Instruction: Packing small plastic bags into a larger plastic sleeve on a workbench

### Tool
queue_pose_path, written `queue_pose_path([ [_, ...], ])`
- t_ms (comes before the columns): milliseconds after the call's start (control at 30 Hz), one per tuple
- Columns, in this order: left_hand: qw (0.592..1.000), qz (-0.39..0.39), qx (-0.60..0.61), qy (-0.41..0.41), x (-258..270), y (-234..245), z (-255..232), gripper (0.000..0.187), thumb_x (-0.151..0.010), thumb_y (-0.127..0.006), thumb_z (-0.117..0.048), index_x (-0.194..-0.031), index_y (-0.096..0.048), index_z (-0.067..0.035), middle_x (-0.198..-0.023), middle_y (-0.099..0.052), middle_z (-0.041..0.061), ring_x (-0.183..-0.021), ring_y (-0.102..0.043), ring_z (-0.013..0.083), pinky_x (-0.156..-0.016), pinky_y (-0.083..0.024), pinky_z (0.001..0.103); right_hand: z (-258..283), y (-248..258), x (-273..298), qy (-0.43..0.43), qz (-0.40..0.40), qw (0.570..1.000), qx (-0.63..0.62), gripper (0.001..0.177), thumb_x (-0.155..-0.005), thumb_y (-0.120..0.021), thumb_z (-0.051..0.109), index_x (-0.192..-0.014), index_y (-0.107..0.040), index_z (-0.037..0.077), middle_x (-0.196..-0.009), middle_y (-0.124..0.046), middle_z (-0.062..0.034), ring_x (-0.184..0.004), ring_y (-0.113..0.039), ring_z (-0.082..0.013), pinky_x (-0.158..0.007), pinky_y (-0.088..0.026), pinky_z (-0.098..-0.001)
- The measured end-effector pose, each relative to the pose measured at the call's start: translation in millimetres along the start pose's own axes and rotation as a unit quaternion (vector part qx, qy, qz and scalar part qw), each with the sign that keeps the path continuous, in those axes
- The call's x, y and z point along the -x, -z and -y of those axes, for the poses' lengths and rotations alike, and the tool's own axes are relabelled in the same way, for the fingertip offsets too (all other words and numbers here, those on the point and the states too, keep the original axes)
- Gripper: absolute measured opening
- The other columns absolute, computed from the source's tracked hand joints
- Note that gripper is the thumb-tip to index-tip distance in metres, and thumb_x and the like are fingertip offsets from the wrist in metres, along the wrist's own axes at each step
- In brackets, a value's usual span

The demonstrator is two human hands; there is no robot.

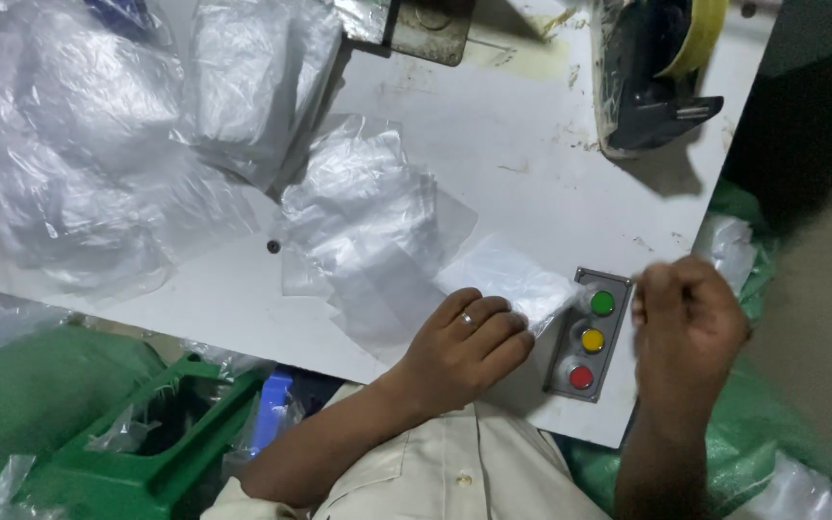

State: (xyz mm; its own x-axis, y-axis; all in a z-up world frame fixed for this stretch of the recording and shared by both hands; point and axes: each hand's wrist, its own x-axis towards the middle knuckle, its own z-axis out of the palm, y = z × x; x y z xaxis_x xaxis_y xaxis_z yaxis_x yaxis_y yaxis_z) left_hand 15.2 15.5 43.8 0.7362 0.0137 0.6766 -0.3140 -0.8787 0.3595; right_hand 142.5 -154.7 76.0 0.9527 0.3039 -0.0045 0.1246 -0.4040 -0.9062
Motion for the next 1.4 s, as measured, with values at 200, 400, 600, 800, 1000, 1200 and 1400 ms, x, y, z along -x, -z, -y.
queue_pose_path([
  [200, 0.999, 0.019, -0.012, -0.032, -7.0, -12.8, 5.0, 0.014, -0.099, -0.064, 0.007, -0.094, -0.058, -0.005, -0.097, -0.064, 0.014, -0.082, -0.059, 0.0253, -0.064, -0.045, 0.034, 0.4, -6.9, 16.8, -0.138, 0.206, 0.964, 0.093, 0.036, -0.098, -0.071, 0.024, -0.067, -0.064, 0.007, -0.057, -0.045, 0.0028, -0.057, -0.039, -0.0070, -0.051, -0.034, -0.0271],
  [400, 0.912, 0.026, 0.324, 0.251, -6.4, -4.0, -13.9, 0.011, -0.092, -0.071, -0.004, -0.101, -0.064, -0.005, -0.111, -0.073, 0.014, -0.097, -0.071, 0.0303, -0.083, -0.054, 0.039, -18.8, 2.5, 9.0, 0.016, 0.181, 0.970, 0.163, 0.061, -0.083, -0.072, 0.043, -0.127, -0.063, 0.002, -0.116, -0.062, -0.0132, -0.109, -0.062, -0.0238, -0.091, -0.048, -0.0332],
  [600, 0.851, 0.074, 0.426, 0.297, -9.7, 31.8, -0.7, 0.021, -0.100, -0.067, -0.022, -0.114, -0.066, -0.006, -0.116, -0.073, 0.012, -0.099, -0.073, 0.0240, -0.079, -0.062, 0.030, -37.2, 2.6, 29.5, -0.142, 0.165, 0.975, -0.052, 0.025, -0.080, -0.077, 0.001, -0.104, -0.071, 0.000, -0.096, -0.078, -0.0153, -0.085, -0.074, -0.0246, -0.070, -0.066, -0.0355],
  [800, 0.914, 0.100, -0.201, 0.338, 54.7, 39.6, 37.0, 0.034, -0.096, -0.074, -0.020, -0.130, -0.067, -0.013, -0.117, -0.059, 0.015, -0.099, -0.058, 0.0352, -0.090, -0.049, 0.048, -25.0, -27.5, 11.1, 0.173, 0.007, 0.942, 0.286, 0.057, -0.091, -0.086, 0.007, -0.136, -0.056, -0.009, -0.137, -0.054, -0.0241, -0.125, -0.047, -0.0398, -0.092, -0.050, -0.0512],
  [1000, 0.951, 0.029, -0.053, 0.303, 59.7, 55.0, 24.8, 0.017, -0.094, -0.075, -0.015, -0.111, -0.074, -0.011, -0.100, -0.061, 0.014, -0.091, -0.054, 0.0324, -0.075, -0.044, 0.043, 20.3, -50.2, 33.6, 0.035, 0.259, 0.964, 0.048, 0.111, -0.064, -0.092, 0.011, -0.155, -0.029, 0.016, -0.146, -0.056, -0.0124, -0.101, -0.067, -0.0195, -0.072, -0.057, -0.0295],
  [1200, 0.910, -0.004, 0.195, 0.365, 55.8, 58.4, 20.0, 0.007, -0.094, -0.070, -0.016, -0.098, -0.070, -0.010, -0.093, -0.074, 0.006, -0.087, -0.067, 0.0206, -0.078, -0.050, 0.034, -10.2, -71.8, 44.8, 0.163, 0.332, 0.928, 0.039, 0.027, -0.083, -0.079, 0.007, -0.109, -0.074, 0.012, -0.099, -0.078, -0.0046, -0.085, -0.075, -0.0159, -0.073, -0.061, -0.0272],
  [1400, 0.823, -0.143, -0.131, 0.533, 66.6, 81.5, 70.2, 0.028, -0.100, -0.065, -0.033, -0.113, -0.062, -0.008, -0.113, -0.065, 0.009, -0.104, -0.056, 0.0287, -0.091, -0.043, 0.041, -0.1, -73.6, 26.1, 0.061, 0.288, 0.946, 0.134, 0.058, -0.086, -0.083, 0.018, -0.140, -0.062, 0.025, -0.058, -0.043, 0.0015, -0.050, -0.033, -0.0085, -0.052, -0.033, -0.0241],
])
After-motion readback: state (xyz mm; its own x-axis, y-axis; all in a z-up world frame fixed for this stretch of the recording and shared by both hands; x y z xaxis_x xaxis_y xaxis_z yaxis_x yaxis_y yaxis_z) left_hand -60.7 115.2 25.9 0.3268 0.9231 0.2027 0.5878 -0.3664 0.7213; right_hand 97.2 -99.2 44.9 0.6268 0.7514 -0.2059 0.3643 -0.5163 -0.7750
